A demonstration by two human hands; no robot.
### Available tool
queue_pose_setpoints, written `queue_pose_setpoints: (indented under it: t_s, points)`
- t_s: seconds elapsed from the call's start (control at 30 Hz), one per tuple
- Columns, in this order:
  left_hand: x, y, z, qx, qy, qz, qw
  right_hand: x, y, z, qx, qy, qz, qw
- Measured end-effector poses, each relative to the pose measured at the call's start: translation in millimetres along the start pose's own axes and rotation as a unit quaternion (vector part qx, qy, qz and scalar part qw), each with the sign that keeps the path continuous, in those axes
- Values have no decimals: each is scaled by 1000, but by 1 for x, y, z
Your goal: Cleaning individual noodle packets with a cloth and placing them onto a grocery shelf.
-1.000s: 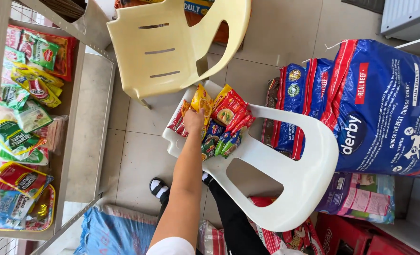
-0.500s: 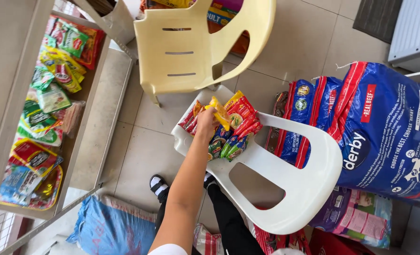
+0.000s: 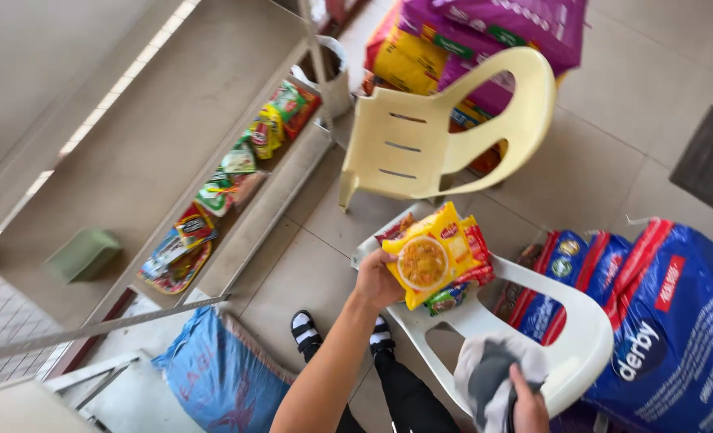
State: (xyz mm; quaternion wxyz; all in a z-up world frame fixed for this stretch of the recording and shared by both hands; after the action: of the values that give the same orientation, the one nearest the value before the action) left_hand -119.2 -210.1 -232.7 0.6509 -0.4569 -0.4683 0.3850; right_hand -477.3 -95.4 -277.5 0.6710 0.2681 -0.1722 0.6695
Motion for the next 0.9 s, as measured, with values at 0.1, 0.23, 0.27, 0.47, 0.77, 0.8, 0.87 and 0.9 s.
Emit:
queue_pose_setpoints:
  t_s: [0.1, 0.23, 0.27, 0.47, 0.77, 0.8, 0.87, 0.9]
  points:
    - [45, -37, 2, 24, -25, 35, 999, 1, -54, 93, -18, 129, -101, 986]
    - [89, -62, 7, 27, -76, 78, 994, 44, -136, 229, -54, 402, -71, 911]
    - [95, -72, 4, 25, -89, 82, 992, 51, -153, 247, -55, 406, -58, 910]
    - [151, -138, -8, -6, -281, 81, 956, 120, -249, 315, 59, 618, 96, 778]
    - [224, -155, -62, 65, -365, 189, 909, 191, -331, 315, 260, 777, 156, 552]
    - [235, -162, -69, 65, -359, 203, 909, 191, -337, 313, 252, 794, 174, 525]
    - [250, -166, -76, 67, -358, 216, 906, 190, -347, 314, 244, 810, 197, 495]
    - [252, -163, -80, 102, -330, 206, 916, 187, -356, 319, 254, 808, 188, 497]
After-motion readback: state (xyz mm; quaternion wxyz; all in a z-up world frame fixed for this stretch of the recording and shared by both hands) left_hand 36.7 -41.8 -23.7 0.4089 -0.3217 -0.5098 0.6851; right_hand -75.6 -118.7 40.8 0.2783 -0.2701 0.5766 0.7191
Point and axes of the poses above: each hand's wrist, its own x-axis away from the middle knuckle, its own y-axis out of the back of the hand, z = x × y, the point moved 3 cm from there along -x, towards the middle knuckle, and after that the axes turned 15 degrees about x, right-handed, at the moved point
